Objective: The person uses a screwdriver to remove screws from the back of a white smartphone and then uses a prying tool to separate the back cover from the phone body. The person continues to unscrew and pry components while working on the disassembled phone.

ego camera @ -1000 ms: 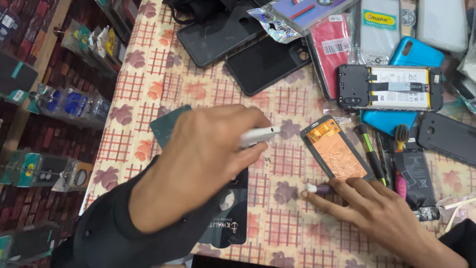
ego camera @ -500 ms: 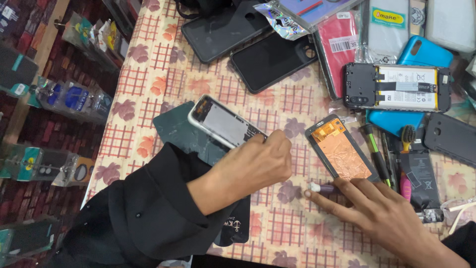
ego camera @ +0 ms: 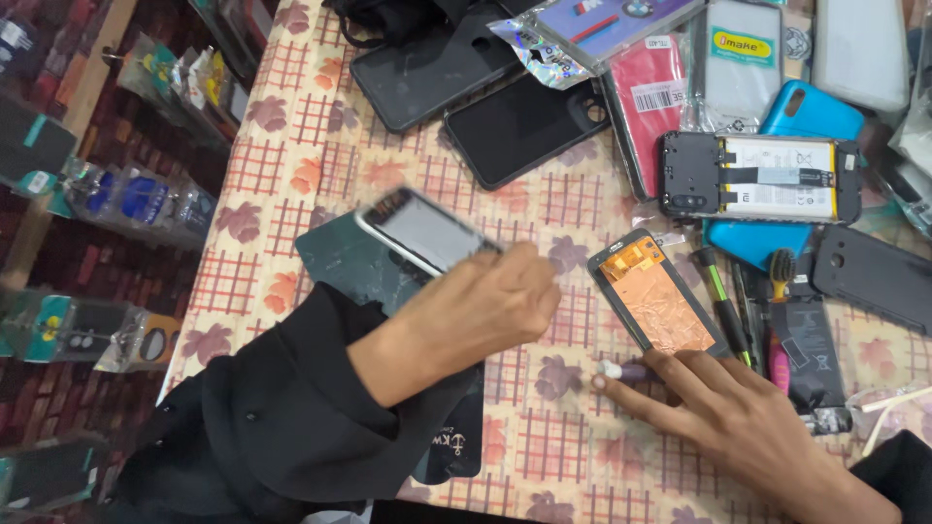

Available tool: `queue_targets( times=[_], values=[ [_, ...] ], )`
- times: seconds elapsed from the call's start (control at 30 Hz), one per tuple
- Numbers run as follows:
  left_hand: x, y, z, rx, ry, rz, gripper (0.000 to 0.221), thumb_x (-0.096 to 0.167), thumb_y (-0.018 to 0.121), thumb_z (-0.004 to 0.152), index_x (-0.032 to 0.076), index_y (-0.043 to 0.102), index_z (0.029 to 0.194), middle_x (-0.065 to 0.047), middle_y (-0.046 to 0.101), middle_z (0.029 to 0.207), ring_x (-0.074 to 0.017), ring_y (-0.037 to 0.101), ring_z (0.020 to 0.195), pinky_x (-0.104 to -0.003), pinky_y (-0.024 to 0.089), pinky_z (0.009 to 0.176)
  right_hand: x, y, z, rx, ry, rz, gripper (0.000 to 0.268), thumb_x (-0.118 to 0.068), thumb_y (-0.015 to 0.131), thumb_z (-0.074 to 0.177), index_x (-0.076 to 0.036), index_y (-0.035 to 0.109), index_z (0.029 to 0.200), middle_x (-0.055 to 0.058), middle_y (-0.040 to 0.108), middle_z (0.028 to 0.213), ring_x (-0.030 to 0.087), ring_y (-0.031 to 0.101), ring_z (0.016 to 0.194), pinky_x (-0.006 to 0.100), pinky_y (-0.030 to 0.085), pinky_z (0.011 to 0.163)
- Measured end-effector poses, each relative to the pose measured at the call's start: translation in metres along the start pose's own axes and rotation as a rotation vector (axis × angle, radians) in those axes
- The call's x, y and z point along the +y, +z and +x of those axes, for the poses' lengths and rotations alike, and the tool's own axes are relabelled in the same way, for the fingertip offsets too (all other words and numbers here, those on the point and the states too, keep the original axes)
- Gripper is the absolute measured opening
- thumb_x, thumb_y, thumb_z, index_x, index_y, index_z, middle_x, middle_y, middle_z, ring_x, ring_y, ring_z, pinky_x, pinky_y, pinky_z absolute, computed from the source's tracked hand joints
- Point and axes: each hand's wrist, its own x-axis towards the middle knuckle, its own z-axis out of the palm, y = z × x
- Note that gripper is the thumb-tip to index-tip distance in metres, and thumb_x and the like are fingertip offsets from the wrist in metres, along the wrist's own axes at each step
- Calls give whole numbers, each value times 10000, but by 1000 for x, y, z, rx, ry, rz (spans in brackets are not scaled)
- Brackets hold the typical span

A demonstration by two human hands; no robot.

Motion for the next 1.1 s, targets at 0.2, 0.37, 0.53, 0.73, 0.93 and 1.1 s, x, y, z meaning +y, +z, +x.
queue_targets(
  times=[0.2, 0.37, 0.53, 0.73, 0.93, 1.1],
  values=[
    [-1, 1, 0, -22, -10, -55, 91, 118, 672, 757, 117, 600, 702, 27, 540, 787, -118, 594, 860, -239, 528, 592, 3, 26, -19, 43, -9, 56, 970, -129, 658, 666, -413, 418, 1562, 87, 638, 1324, 270, 702, 991, 358, 599, 746],
    [-22, -22, 0, 147, -160, -332, 98, 70, 732, 810, 81, 702, 903, -16, 633, 891, -175, 625, 904, -278, 547, 637, 4, 50, -33, 171, 196, 432, 471, -85, 683, 902, -253, 381, 1222, 104, 634, 1404, 232, 717, 1039, 312, 592, 775],
    [-43, -53, -4, 42, -479, -818, 239, 175, 774, 815, 89, 792, 1037, -73, 781, 852, -180, 741, 723, -307, 590, 639, 14, 31, -5, 491, 37, 969, 916, 110, 537, 962, -358, 49, 1580, 171, 604, 1336, 199, 721, 1065, 362, 567, 817],
    [-52, -44, 4, -240, -792, -1206, 298, 259, 796, 709, 114, 831, 967, -78, 810, 768, -154, 783, 619, -275, 614, 644, 19, -19, 47, 751, -3, 1249, 994, 144, 543, 946, -449, 73, 1590, 170, 613, 1220, 281, 754, 1058, 581, 621, 976],
    [-41, -6, 4, -261, -761, -1229, 329, 277, 824, 655, 92, 831, 927, -95, 791, 751, -162, 774, 655, -284, 592, 658, 25, -23, 78, 842, -3, 1109, 969, 113, 571, 950, -395, 42, 1584, 177, 584, 1244, 286, 726, 1074, 602, 579, 1008],
    [-37, 6, -2, -309, -805, -1193, 316, 274, 808, 642, 110, 823, 912, -112, 758, 674, -187, 748, 589, -319, 572, 600, 38, 1, 67, 182, -585, 2467, 701, -462, 482, 1054, 81, 402, 1491, 335, 534, 1392, 292, 626, 1182, 357, 607, 899]
  ],
)
